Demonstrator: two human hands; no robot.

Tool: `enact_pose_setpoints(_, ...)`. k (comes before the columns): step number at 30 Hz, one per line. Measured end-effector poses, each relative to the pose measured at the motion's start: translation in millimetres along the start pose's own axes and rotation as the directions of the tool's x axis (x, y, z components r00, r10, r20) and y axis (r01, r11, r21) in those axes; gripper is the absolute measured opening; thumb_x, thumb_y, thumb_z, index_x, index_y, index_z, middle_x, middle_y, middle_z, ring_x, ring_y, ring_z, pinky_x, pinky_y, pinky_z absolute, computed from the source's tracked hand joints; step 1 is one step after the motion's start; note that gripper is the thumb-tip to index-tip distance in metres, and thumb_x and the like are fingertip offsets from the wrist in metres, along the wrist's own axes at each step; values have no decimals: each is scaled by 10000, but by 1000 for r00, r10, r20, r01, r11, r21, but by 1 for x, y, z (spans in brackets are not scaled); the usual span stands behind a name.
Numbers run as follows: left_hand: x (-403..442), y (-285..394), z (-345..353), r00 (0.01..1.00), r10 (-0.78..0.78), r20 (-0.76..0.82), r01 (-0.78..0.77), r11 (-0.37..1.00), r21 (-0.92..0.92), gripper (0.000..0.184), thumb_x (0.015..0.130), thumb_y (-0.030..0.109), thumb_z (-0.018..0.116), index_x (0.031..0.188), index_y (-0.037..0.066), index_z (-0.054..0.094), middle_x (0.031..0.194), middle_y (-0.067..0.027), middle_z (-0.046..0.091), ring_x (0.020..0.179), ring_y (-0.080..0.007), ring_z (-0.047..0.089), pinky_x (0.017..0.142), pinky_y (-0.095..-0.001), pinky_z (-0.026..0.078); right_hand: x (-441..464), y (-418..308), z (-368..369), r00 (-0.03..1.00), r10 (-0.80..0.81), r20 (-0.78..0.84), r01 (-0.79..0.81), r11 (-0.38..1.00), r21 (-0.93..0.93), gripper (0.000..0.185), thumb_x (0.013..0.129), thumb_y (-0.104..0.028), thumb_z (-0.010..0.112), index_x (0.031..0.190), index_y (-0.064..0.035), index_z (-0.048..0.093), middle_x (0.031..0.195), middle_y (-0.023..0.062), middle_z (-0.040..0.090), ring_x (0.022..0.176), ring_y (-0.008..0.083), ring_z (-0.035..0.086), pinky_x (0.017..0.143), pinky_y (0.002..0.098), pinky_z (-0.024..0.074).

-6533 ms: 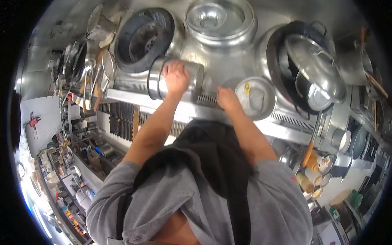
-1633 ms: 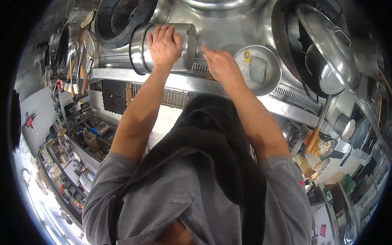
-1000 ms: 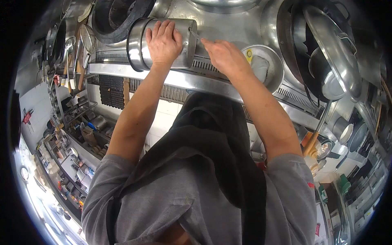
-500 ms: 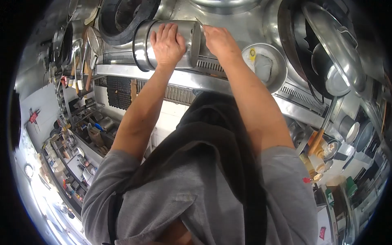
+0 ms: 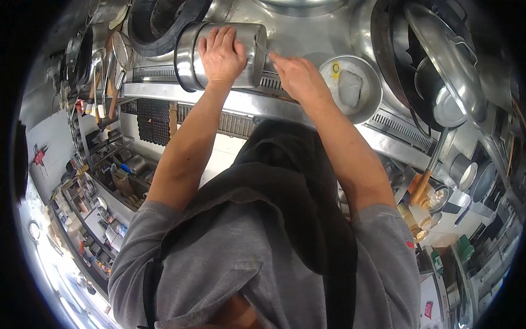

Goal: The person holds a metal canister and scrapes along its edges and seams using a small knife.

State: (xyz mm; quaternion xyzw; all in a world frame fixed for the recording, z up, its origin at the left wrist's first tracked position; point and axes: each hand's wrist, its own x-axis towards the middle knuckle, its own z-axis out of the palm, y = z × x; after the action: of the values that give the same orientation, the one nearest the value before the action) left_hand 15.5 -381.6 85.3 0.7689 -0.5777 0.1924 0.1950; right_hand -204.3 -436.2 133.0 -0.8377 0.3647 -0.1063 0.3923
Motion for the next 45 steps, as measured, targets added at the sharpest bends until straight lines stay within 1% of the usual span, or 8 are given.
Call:
enact_pose_setpoints(3,0,1,-3,1000,-10,27,9,999,46,304,890,233,602,1139,115,730,1236,-33,714,1257,-293,598,1115,-535,356,1,2,3,1000,-21,-22,21,1000,7,341,1016,-201,573,1335,-130,668,1150,201,720,1036,408,670,905,471,529)
enact_pose_setpoints(12,0,0,0,1000,-4,23,4,1000,3,323,871,253,606,1108,86,747,1233,-69,712,1255,-327,589,1108,-589,355,17,-4,3,999,31,20,-31,999,-34,344,1023,-198,548,1334,-114,665,1192,206,706,1065,409,664,945,470,526)
enact_pose_setpoints(19,1,1,-1,999,-34,12,33,999,24,299,885,238,597,1119,113,735,1236,-38,716,1257,-302,606,1113,-554,356,24,-3,-1,999,19,32,-17,999,-47,336,1021,-193,548,1321,-103,670,1165,220,707,1037,413,668,911,478,526)
enact_pose_setpoints(34,1,1,-3,999,-28,44,27,999,25,314,892,252,596,1134,112,736,1251,-46,709,1280,-299,585,1126,-551,342,-4,-6,5,998,55,-18,-56,997,-50,340,1021,-201,550,1334,-130,665,1155,193,717,1026,420,665,900,499,524)
enact_pose_setpoints(37,0,0,0,1000,-20,9,20,1000,-11,325,854,245,616,1102,80,746,1217,-73,711,1250,-339,594,1104,-590,356,-3,-1,11,998,10,-55,-11,1000,-27,335,1020,-195,552,1327,-130,670,1153,191,718,1027,419,665,903,498,525)
enact_pose_setpoints(39,0,-1,1,1000,-13,9,13,1000,-11,327,854,245,616,1109,85,741,1217,-69,712,1250,-338,593,1106,-591,353,0,0,12,990,-71,-119,69,997,-19,320,997,-161,571,1286,-85,685,983,236,714,896,432,676,828,518,539)
enact_pose_setpoints(42,-1,0,1,1000,-20,2,20,1000,-18,326,854,247,616,1111,89,740,1220,-64,712,1252,-335,591,1108,-594,351,4,-1,7,1000,1,-29,-3,998,-56,331,1014,-182,560,1319,-126,677,1157,194,714,1018,411,669,888,492,528)
enact_pose_setpoints(45,-1,0,2,1000,-20,2,20,1000,-18,321,854,248,616,1102,90,743,1220,-62,712,1254,-333,590,1108,-594,351,3,-5,-1,1000,20,14,-18,996,-86,339,1014,-178,556,1330,-134,672,1115,200,720,1001,408,670,879,490,530)
